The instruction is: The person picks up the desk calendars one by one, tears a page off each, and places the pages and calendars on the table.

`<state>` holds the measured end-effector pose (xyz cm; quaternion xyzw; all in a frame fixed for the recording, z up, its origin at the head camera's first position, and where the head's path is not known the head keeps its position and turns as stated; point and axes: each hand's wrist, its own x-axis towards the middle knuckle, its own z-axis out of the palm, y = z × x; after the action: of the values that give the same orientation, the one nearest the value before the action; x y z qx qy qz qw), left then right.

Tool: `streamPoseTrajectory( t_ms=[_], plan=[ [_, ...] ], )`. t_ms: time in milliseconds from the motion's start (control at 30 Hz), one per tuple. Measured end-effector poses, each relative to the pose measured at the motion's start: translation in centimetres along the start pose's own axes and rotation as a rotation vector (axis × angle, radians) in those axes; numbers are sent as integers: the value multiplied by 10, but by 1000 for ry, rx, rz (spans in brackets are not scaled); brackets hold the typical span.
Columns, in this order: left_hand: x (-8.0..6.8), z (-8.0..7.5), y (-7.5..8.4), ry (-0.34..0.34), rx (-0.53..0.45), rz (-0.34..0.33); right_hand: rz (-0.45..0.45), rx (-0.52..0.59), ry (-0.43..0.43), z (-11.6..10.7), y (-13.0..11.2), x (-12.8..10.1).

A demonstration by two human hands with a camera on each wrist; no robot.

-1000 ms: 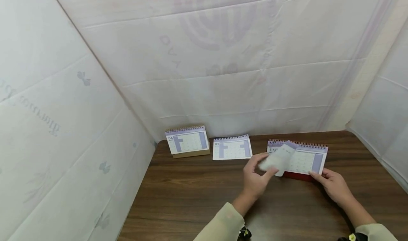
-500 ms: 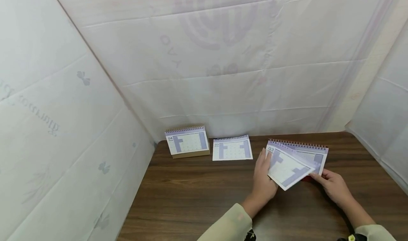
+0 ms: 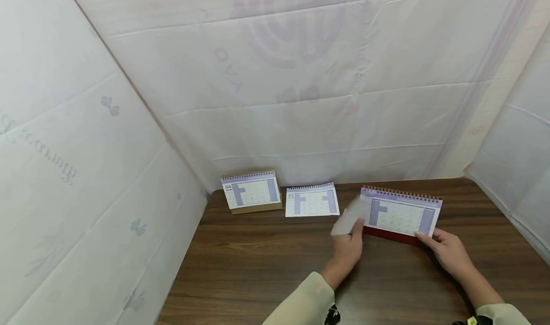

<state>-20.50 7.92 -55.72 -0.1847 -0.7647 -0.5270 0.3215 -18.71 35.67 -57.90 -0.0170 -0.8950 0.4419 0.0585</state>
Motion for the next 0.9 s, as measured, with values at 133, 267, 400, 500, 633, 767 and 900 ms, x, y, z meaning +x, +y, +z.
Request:
streamPoseTrajectory(
  t_ms=[133,267,400,500,633,767,900],
  plan=[
    [0,-1,0,45,-143,-167,-16,7,-1,1,0,1],
    [2,-1,-1,64,-167,-238,-25,11,5,2,0,2],
    [7,-2,-3,120,-220,-383,-27,18,8,4,0,2],
    [12,-3,-4,166,-239,-531,-32,20,9,5,0,1],
    [21,-6,-3,164,-216,-726,-45,21,9,6,1,1],
    [27,-7,-2,156,-217,-852,-49,26,12,8,1,3],
    [27,-4,-3,179,-269,-894,-53,20,16,8,1,3]
  ],
)
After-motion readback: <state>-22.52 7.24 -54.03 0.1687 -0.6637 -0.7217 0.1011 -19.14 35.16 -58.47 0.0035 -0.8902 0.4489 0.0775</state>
